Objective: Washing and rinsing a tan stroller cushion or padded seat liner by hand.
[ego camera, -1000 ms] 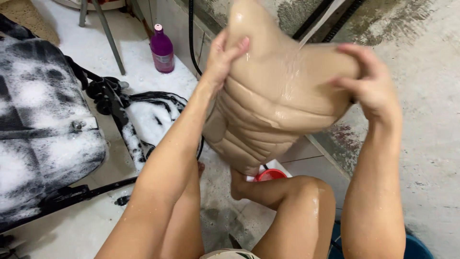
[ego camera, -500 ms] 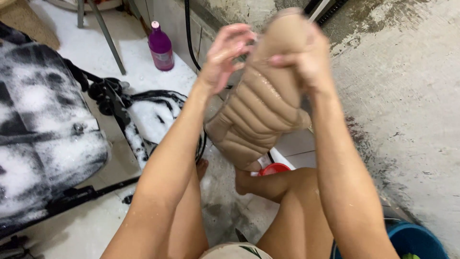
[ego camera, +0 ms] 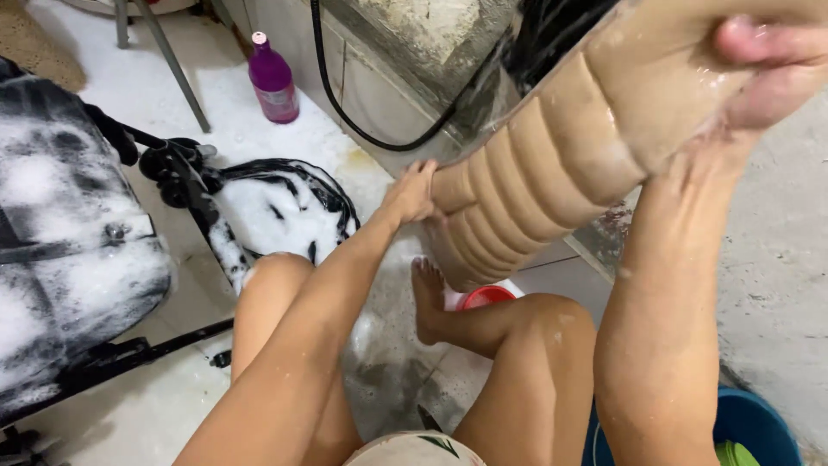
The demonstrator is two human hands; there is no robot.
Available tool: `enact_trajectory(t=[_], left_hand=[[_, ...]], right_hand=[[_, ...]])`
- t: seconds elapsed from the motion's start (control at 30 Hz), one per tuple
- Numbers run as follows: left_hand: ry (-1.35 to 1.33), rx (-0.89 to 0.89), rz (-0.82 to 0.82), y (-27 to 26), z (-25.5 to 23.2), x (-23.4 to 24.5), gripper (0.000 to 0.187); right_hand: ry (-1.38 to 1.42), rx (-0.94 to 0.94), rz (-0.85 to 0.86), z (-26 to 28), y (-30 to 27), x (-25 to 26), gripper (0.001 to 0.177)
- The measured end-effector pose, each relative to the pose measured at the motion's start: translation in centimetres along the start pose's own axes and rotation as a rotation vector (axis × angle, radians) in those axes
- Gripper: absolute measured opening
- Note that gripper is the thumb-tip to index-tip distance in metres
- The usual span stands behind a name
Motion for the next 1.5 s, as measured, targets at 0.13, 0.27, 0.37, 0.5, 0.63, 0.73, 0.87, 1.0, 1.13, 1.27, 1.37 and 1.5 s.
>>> enact_trajectory(t=[0.13, 0.27, 0.37, 0.5, 0.63, 0.73, 0.87, 1.0, 1.13, 1.27, 1.37, 1.5], left_hand=[[-0.163, -0.101, -0.153, 4.3, 1.3, -0.8, 0.055], [-0.279, -0.278, -0.436, 5.2, 1.9, 3.4, 0.016], [-0.476, -0.326, -0.363, 4.5, 2.4, 4.5, 0.014], [-0.744, -0.390, -0.258, 3.6, 3.0, 5.7, 0.013], [-1.008, -0.457, -0.118, 3.0, 2.9, 6.4, 0.017], [-1.215, -0.497, 0.007, 2.2, 1.6, 6.8, 0.022], [-1.479, -0.547, 0.164, 1.6, -0.1, 8.6, 0.029], [-1.755, -0.571, 0.329, 0.7, -2.7, 9.9, 0.036], [-1.905, -0.680, 0.315, -0.6, -4.0, 12.2, 0.030], [-1.144, -0.570, -0.137, -0.6, -1.6, 14.8, 0.040], [-0.370, -0.327, -0.454, -2.2, 0.6, 17.6, 0.056], [0.197, 0.067, -0.197, -1.6, 7.8, 17.3, 0.088]], right_hand=[[0.090, 0.031, -0.008, 1.5, -0.2, 0.3, 0.037], [0.054, -0.018, 0.152, 0.0, -3.7, 0.9, 0.034], [-0.389, -0.060, 0.421, -5.3, -8.2, 0.6, 0.038], [-1.205, -0.364, 0.350, -14.8, -13.4, 3.8, 0.056], [-1.300, -0.364, 0.295, -18.8, -14.5, 4.8, 0.075], [-1.286, -0.111, 0.610, -19.5, -13.4, 2.8, 0.072], [-0.971, -0.571, 0.582, -19.1, -10.0, 5.0, 0.066], [-0.985, -0.134, 0.726, -20.2, -7.2, 4.8, 0.116], [-0.710, -0.192, 0.591, -21.4, -7.6, 3.4, 0.114], [-0.608, -0.559, 0.297, -21.9, -7.9, 4.9, 0.051], [-0.416, -0.639, 0.138, -21.4, -7.4, 5.1, 0.037], [-0.474, -0.573, 0.029, -22.9, -6.8, 6.1, 0.025]])
Point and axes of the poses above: each hand's wrist, its own y-axis towards the middle knuckle, its own x-axis out of the back of the hand, z = x × y, the point moved 7 cm from there along y, towards the middle knuckle, and after that the axes turned 7 degrees about -z, right-handed, at the moved point
